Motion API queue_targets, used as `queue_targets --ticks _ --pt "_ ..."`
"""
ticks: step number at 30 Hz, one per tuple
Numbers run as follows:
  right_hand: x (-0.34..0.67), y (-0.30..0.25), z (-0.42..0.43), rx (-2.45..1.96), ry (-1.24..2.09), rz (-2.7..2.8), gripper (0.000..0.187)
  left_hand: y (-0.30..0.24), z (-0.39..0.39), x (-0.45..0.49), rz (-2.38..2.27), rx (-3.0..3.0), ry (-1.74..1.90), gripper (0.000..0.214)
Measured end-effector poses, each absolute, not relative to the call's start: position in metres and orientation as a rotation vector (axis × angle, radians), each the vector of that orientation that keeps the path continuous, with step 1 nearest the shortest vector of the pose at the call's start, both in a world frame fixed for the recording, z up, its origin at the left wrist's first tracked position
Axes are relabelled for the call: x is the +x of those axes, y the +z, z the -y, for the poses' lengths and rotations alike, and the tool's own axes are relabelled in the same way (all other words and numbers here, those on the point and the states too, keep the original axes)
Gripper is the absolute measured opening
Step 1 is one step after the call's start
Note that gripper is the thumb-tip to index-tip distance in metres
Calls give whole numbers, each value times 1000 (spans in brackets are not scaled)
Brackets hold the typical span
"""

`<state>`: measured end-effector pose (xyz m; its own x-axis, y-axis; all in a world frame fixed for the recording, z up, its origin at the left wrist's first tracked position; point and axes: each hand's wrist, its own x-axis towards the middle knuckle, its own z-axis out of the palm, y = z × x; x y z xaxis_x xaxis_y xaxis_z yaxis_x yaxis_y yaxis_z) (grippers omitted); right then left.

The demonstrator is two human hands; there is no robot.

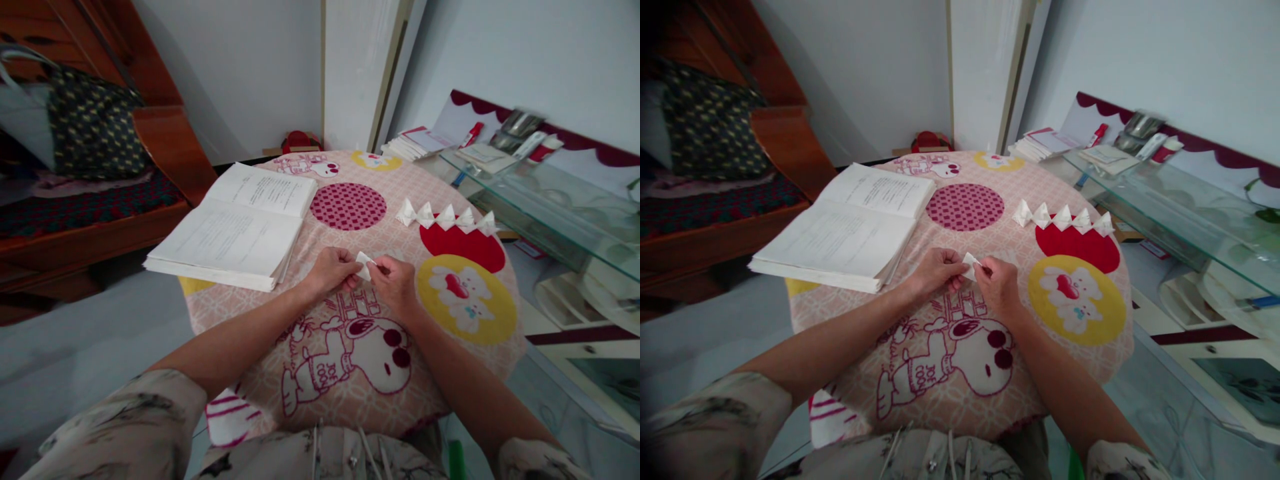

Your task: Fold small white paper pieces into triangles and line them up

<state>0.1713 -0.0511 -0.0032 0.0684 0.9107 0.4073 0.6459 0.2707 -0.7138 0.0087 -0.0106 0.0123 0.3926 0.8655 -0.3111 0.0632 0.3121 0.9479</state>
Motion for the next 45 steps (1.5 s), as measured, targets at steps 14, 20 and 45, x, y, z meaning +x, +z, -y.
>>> queue_targets --ticks 14,20,45 --pt "178 -3 48 -1448 510 1616 26 5 11 5 -825 1094 667 11" --pt "184 4 48 -1352 1076 1378 31 9 11 -2 -928 1503 965 29" --pt "179 9 45 -1224 1112 1239 22 8 5 0 -935 1341 952 17"
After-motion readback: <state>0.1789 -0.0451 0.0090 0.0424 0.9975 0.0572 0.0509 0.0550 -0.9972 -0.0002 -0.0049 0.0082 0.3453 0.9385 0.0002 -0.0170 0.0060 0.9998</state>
